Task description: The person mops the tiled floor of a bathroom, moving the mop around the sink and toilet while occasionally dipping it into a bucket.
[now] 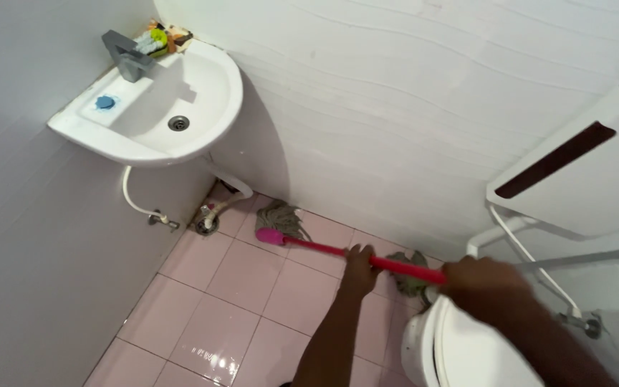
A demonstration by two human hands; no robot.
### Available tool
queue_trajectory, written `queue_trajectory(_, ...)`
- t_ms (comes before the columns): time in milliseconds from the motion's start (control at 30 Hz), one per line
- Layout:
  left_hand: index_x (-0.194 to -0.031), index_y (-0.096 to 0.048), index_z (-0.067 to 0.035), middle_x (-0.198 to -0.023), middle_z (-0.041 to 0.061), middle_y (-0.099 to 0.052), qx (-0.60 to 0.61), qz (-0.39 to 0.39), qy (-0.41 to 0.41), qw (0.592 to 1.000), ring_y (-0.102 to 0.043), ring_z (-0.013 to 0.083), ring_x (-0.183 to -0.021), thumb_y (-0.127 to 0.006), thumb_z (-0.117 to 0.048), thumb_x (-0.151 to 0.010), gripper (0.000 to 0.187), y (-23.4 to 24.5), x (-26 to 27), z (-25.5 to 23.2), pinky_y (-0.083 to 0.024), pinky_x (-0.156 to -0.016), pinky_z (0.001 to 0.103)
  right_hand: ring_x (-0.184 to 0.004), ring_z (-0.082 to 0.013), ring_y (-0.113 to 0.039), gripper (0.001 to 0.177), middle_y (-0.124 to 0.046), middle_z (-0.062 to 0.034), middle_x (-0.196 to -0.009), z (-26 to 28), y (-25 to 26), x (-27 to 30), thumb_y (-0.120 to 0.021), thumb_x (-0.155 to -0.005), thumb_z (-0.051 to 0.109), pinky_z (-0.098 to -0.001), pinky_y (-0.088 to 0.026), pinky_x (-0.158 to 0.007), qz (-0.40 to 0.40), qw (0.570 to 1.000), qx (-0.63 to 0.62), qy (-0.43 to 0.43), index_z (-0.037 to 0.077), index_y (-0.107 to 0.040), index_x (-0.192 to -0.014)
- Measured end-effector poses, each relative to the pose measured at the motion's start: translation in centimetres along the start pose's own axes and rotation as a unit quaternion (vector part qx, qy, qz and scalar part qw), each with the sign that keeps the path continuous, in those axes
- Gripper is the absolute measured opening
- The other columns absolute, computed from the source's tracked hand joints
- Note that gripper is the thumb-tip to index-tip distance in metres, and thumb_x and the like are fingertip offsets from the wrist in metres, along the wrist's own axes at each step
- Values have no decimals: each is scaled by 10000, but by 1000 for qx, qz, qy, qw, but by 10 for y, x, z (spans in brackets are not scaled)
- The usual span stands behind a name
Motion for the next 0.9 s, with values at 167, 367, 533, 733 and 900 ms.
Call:
queue_trajectory(167,-943,-600,-74,-904,179,-674,34,-12,-30,999,-571,444,-1129,-783,-161,-850,223,-34,-8,-103,-293,-1142,678,-679,-135,-696,420,-735,-9,-828,-80,-18,42,-549,-962,565,-328,-601,-659,-25,998,58,-21,192,-682,-1101)
queue_trajectory(367,-1023,-648,-62,-1057,250,-643,-2,5,-54,999,-563,472,-1156,-828,-218,-731,377,-77,11,-196,-236,-1110,668,-678,-88,-749,492,-771,26,-792,-162,-82,95,-457,-1009,621,-285,-631,-672,106,978,31,-177,218,-686,-1174)
queue_trajectory(533,-1087,-700,-143,-1033,129,-722,-156,296,-38,942,-645,353,-1115,-710,-566,-888,468,-131,34,-220,-480,-1007,537,-564,-70,-750,496,-820,28,-774,-191,-146,120,-451,-1033,590,-246,-642,-549,185,956,-45,-224,244,-551,-1376)
queue_trajectory(733,-1000,-759,-193,-909,36,-752,-172,328,-111,922,-728,259,-921,-684,-657,-866,489,-189,68,-221,-541,-842,471,-591,-47,-697,442,-775,59,-914,-197,-186,137,-443,-1033,574,-264,-625,-556,148,965,59,-209,315,-526,-1381)
queue_trajectory(900,-994,-779,-206,-899,31,-745,-180,368,-93,907,-739,250,-901,-721,-673,-826,500,-190,74,-197,-563,-785,449,-661,-36,-727,399,-761,55,-1036,-152,-149,139,-455,-1055,505,-267,-631,-604,177,956,41,-230,299,-556,-1382)
Point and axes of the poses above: each hand's wrist, its own x-axis away from the middle knuckle, its own y-axis out of the back of the hand, z = x × y, the point moved 7 cm from there along -x, towards the middle knuckle
